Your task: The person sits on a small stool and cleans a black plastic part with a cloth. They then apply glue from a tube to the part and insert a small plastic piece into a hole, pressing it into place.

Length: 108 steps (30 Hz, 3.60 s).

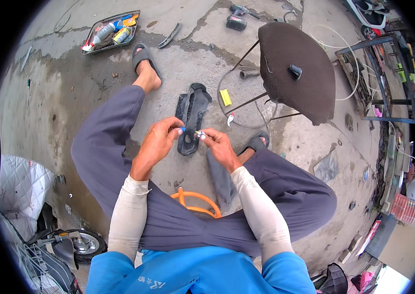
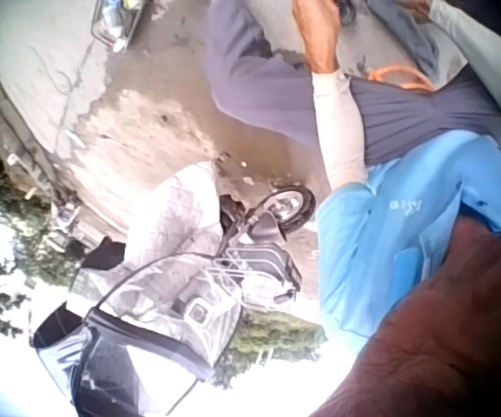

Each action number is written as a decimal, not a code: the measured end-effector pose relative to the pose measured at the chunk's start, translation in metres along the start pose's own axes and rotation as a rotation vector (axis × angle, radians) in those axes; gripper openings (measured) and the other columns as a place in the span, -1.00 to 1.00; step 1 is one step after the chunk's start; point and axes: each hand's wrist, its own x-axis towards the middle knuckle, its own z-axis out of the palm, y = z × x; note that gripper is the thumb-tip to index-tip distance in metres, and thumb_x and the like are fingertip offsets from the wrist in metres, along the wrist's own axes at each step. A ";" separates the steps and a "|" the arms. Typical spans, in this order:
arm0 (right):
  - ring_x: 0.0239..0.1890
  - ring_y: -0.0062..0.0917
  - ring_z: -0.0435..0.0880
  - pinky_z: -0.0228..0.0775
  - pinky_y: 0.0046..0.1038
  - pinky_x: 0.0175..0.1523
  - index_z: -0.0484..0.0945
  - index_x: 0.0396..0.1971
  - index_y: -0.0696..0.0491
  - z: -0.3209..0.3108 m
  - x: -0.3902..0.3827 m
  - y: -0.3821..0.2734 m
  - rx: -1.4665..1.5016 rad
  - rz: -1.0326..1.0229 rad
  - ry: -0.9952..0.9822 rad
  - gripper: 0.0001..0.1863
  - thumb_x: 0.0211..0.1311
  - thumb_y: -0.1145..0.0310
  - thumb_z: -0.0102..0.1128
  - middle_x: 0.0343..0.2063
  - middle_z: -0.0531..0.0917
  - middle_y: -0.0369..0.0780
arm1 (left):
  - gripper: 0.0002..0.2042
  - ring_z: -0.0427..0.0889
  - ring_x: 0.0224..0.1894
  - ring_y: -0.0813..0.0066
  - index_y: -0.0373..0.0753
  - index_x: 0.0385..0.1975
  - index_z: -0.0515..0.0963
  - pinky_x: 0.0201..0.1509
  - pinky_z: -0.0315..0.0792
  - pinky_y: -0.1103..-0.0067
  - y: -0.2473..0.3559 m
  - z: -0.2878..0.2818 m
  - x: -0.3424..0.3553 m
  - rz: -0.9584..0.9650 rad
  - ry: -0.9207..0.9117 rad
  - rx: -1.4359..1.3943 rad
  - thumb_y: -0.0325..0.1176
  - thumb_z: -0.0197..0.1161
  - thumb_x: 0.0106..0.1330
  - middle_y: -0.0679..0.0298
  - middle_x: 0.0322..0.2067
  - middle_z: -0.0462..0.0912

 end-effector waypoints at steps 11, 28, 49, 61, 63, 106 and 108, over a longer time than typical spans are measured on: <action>-0.30 -0.45 0.60 0.40 -0.43 -0.17 0.69 -0.13 0.18 0.013 -0.016 -0.046 -0.315 -0.224 0.024 -0.83 0.41 0.42 0.24 -0.35 0.63 -0.19 | -0.83 0.58 -0.42 0.24 -0.41 -0.22 0.63 -0.25 0.45 0.37 0.006 0.001 -0.003 0.029 -0.077 0.047 -0.40 0.25 0.41 0.05 -0.46 0.63; -0.37 -0.72 0.56 0.42 -0.59 -0.24 0.66 -0.18 0.17 0.003 -0.028 -0.069 0.160 0.128 -0.094 -0.79 0.50 0.33 0.17 -0.41 0.67 -0.37 | -0.86 0.61 -0.32 0.49 -0.34 -0.20 0.63 -0.24 0.46 0.52 0.000 0.016 -0.003 0.161 -0.097 -0.282 -0.61 0.33 0.27 0.28 -0.33 0.65; -0.33 -0.62 0.64 0.48 -0.53 -0.18 0.62 -0.14 0.10 -0.003 -0.025 -0.076 0.431 0.335 -0.151 -0.83 0.47 0.32 0.24 -0.38 0.68 -0.31 | -0.87 0.51 -0.31 0.67 -0.34 -0.21 0.65 -0.20 0.43 0.65 -0.003 0.019 0.002 -0.089 -0.185 -0.381 -0.40 0.29 0.45 0.42 -0.38 0.60; -0.37 -0.66 0.65 0.48 -0.61 -0.22 0.61 -0.11 0.10 -0.002 -0.025 -0.060 0.779 0.345 -0.222 -0.80 0.51 0.27 0.17 -0.40 0.67 -0.34 | -0.90 0.51 -0.28 0.65 -0.34 -0.19 0.67 -0.19 0.39 0.67 0.003 0.024 0.009 0.064 -0.141 -0.577 -0.48 0.31 0.40 0.41 -0.37 0.62; -0.37 -0.66 0.65 0.48 -0.61 -0.22 0.61 -0.11 0.10 -0.005 -0.022 -0.066 0.748 0.353 -0.224 -0.80 0.51 0.27 0.18 -0.40 0.67 -0.34 | -0.91 0.48 -0.28 0.70 -0.31 -0.20 0.67 -0.20 0.37 0.69 -0.003 0.024 0.010 -0.073 -0.133 -0.542 -0.43 0.32 0.41 0.44 -0.41 0.62; -0.25 -0.54 0.72 0.62 -0.52 -0.15 0.43 0.06 0.17 -0.018 -0.068 -0.149 0.598 -0.209 0.339 -0.70 0.41 0.53 0.24 -0.25 0.67 -0.22 | -0.71 0.64 -0.18 -0.43 -0.46 -0.09 0.32 -0.03 0.48 -0.06 -0.108 0.055 0.010 -0.248 0.118 0.490 -0.30 -0.01 0.46 -0.36 -0.30 0.66; -0.25 -0.55 0.72 0.60 -0.53 -0.15 0.45 0.04 0.18 -0.019 -0.073 -0.161 0.535 -0.285 0.322 -0.72 0.40 0.53 0.25 -0.27 0.67 -0.23 | -0.74 0.63 -0.22 -0.43 -0.42 -0.10 0.33 -0.08 0.46 -0.08 -0.070 0.025 0.009 -0.213 0.178 0.493 -0.30 -0.01 0.45 -0.35 -0.33 0.65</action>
